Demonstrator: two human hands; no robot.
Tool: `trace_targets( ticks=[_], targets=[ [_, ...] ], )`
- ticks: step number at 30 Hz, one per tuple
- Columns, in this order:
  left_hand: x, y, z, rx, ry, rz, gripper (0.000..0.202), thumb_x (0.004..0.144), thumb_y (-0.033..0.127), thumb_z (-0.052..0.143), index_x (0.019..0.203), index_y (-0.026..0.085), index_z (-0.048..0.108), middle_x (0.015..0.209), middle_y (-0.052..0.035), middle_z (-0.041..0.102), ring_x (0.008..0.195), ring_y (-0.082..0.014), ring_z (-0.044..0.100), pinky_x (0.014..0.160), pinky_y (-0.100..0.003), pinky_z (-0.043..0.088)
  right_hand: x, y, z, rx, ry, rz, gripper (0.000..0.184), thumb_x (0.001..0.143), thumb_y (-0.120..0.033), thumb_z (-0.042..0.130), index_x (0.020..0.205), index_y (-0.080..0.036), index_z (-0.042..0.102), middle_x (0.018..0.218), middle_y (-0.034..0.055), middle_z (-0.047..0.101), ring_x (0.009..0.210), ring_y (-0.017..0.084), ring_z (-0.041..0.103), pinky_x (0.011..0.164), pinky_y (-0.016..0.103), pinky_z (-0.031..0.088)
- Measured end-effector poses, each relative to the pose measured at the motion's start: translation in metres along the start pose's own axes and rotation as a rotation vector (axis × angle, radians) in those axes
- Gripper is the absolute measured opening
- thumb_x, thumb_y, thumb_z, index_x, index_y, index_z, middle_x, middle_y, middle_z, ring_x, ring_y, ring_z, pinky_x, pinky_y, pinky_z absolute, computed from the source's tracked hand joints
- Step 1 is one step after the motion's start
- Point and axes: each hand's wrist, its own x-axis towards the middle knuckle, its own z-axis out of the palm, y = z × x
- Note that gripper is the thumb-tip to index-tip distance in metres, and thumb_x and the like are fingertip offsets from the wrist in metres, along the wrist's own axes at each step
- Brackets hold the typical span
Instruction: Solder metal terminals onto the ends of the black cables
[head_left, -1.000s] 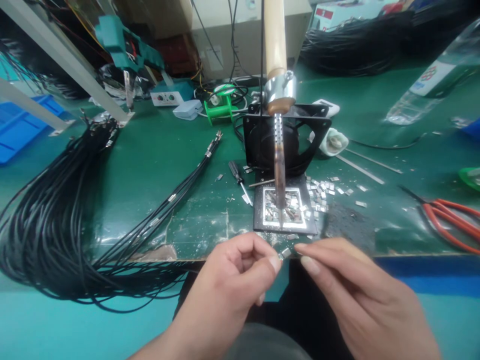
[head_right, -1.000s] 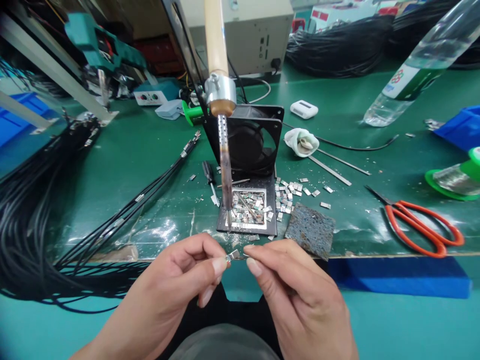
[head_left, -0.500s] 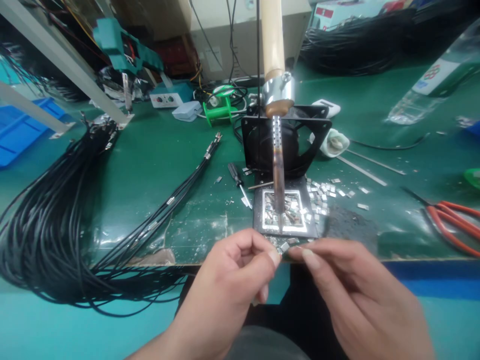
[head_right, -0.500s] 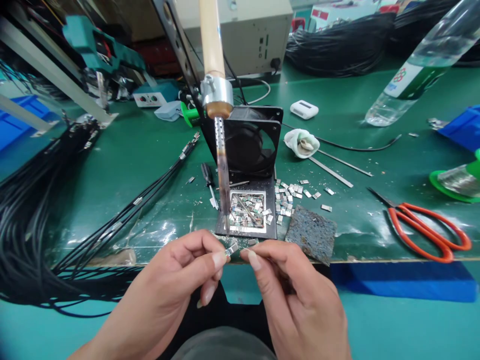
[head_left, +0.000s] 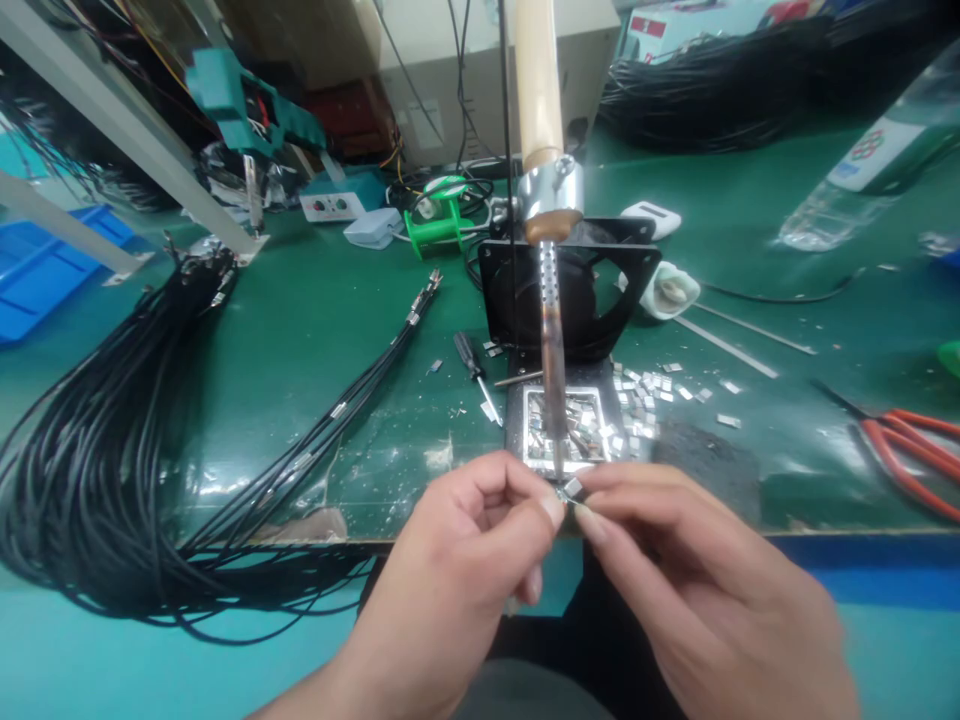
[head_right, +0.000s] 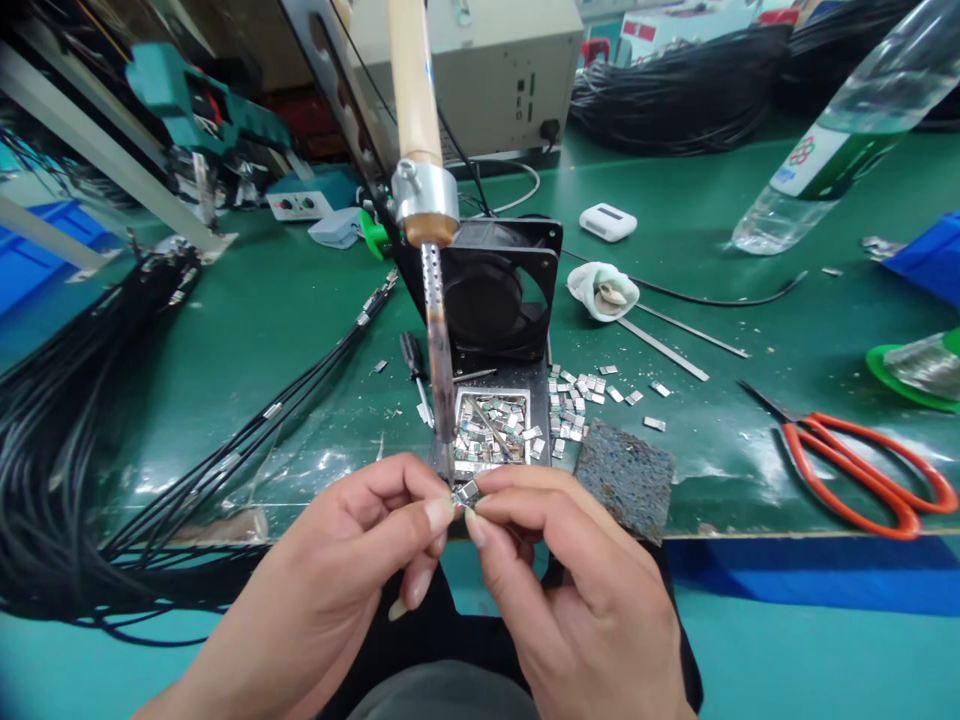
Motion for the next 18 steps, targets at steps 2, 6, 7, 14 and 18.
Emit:
trace_targets(
  ticks=[2,6,7,14,18],
  targets=[
    [0.0006,0.0009,0.0001,-0.002,0.002,0.007,0.015,0.094,0.024,0.065,0.081,0.017,0.064,0.062,0.004,0.054,0.059,-0.0085,0.047,0.059,-0.023,0.037,0.0011,-0.0003,-0.0003,-0.002,-0.002,-0.015,0.006,0.097,-0.014,0.066,0.098,-0.019,0.07,0.115,-0.0082,0.066,0.103,-0.01,0.065,0.098,-0.008,0.051],
    [0.002,0.0015,-0.0008,0.001,0.014,0.001,0.013,0.093,0.022,0.065,0.082,0.017,0.065,0.062,0.0041,0.054,0.059,-0.0083,0.047,0.059,-0.022,0.037,0.0016,0.0004,0.0,0.003,0.002,-0.028,0.007,0.096,-0.012,0.066,0.095,-0.017,0.07,0.113,-0.007,0.066,0.103,-0.008,0.066,0.098,-0.006,0.052],
    [0.0022,0.0013,-0.0011,0.001,0.015,-0.002,0.013,0.093,0.022,0.065,0.082,0.017,0.065,0.062,0.0041,0.054,0.058,-0.0082,0.047,0.059,-0.022,0.037,0.0019,0.0007,0.0006,0.006,-0.001,-0.024,0.007,0.096,-0.012,0.066,0.095,-0.017,0.07,0.113,-0.0071,0.066,0.103,-0.008,0.066,0.099,-0.006,0.051],
    [0.0029,0.0006,-0.0026,0.006,0.002,0.009,0.014,0.094,0.022,0.065,0.081,0.017,0.064,0.062,0.0046,0.055,0.058,-0.0076,0.047,0.059,-0.022,0.036,0.0034,0.0,0.0011,-0.01,-0.004,-0.023,0.006,0.096,-0.014,0.067,0.096,-0.018,0.071,0.115,-0.0081,0.066,0.103,-0.01,0.065,0.097,-0.008,0.05],
    [0.0032,0.0006,-0.0026,-0.004,-0.003,0.011,0.016,0.095,0.024,0.065,0.081,0.017,0.063,0.062,0.0045,0.054,0.058,-0.0077,0.047,0.059,-0.022,0.036,0.0019,-0.0015,-0.0008,-0.019,-0.019,-0.011,0.005,0.096,-0.014,0.067,0.096,-0.018,0.071,0.115,-0.0066,0.066,0.103,-0.008,0.066,0.095,-0.006,0.052]
  ],
)
